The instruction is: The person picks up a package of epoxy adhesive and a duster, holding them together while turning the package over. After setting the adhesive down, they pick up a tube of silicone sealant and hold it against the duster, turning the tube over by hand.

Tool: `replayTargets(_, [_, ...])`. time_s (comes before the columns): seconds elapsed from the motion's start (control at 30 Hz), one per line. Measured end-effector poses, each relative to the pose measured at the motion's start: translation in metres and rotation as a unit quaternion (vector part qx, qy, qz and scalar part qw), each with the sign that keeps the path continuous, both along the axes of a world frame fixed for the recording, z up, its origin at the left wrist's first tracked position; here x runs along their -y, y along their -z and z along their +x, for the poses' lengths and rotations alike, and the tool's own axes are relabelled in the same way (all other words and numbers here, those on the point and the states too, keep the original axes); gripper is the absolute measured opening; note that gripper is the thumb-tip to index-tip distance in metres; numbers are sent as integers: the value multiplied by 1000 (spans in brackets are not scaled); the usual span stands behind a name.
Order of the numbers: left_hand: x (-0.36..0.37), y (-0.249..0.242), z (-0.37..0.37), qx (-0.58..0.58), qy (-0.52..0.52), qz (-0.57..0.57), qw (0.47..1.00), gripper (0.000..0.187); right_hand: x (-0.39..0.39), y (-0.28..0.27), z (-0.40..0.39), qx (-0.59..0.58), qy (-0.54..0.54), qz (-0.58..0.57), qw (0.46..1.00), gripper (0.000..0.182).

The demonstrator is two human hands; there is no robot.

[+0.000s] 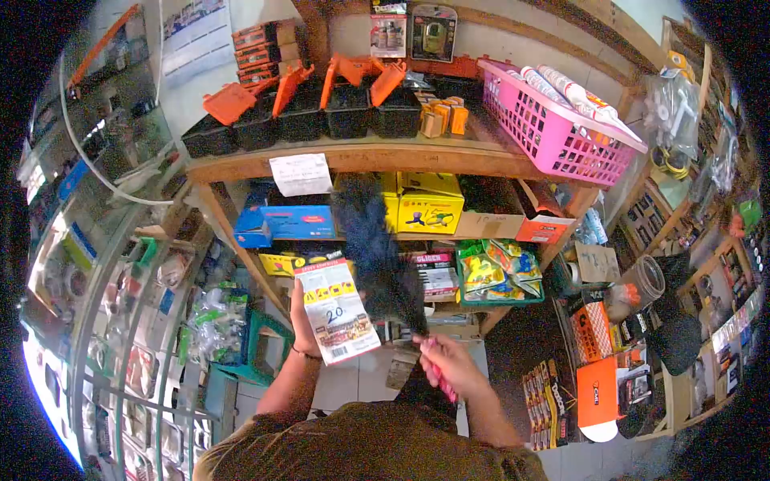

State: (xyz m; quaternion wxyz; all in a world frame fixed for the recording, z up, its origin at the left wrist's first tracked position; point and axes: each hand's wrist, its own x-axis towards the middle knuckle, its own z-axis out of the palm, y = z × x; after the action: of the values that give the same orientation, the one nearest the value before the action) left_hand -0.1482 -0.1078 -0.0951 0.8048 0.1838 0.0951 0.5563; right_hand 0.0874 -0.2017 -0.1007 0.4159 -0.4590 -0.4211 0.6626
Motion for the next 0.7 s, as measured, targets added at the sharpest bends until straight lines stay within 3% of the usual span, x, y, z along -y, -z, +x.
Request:
replayTargets(0.13, [30,16,-8,82,123,37,988,86,-52,-19,-8,0,55,7,998,20])
replayTargets(0.3, [56,46,-16,124,143,20,982,83,-162,-50,-32,4,45,108,993,12])
replayTargets(0.4, [68,53,-21,130,150,-24,980,83,-239,-47,-42,44,52,135,988,24])
replayTargets(0.43, [72,54,-23,131,150,-22,980,83,-262,-34,-42,205,155,236,937,35])
replayTargets(0.47, [75,57,-26,141,147,-40,978,83,-273,-30,-45,353,252,327,839,47])
replayTargets(0.5, [77,59,-30,149,145,-57,977,83,-242,-56,-55,437,224,298,818,62])
replayTargets(0.57, [78,69,-37,135,129,-36,982,79,-206,-27,-57,467,294,488,676,55])
replayTargets(0.6, [79,77,-40,124,125,-37,984,77,-171,-22,-59,399,274,481,731,50])
replayTargets(0.63, [79,85,-43,112,123,-38,985,75,-131,-14,-64,390,284,486,729,43])
replayTargets(0.7, [80,99,-43,-36,72,-99,992,70,-69,57,-51,387,207,360,823,40])
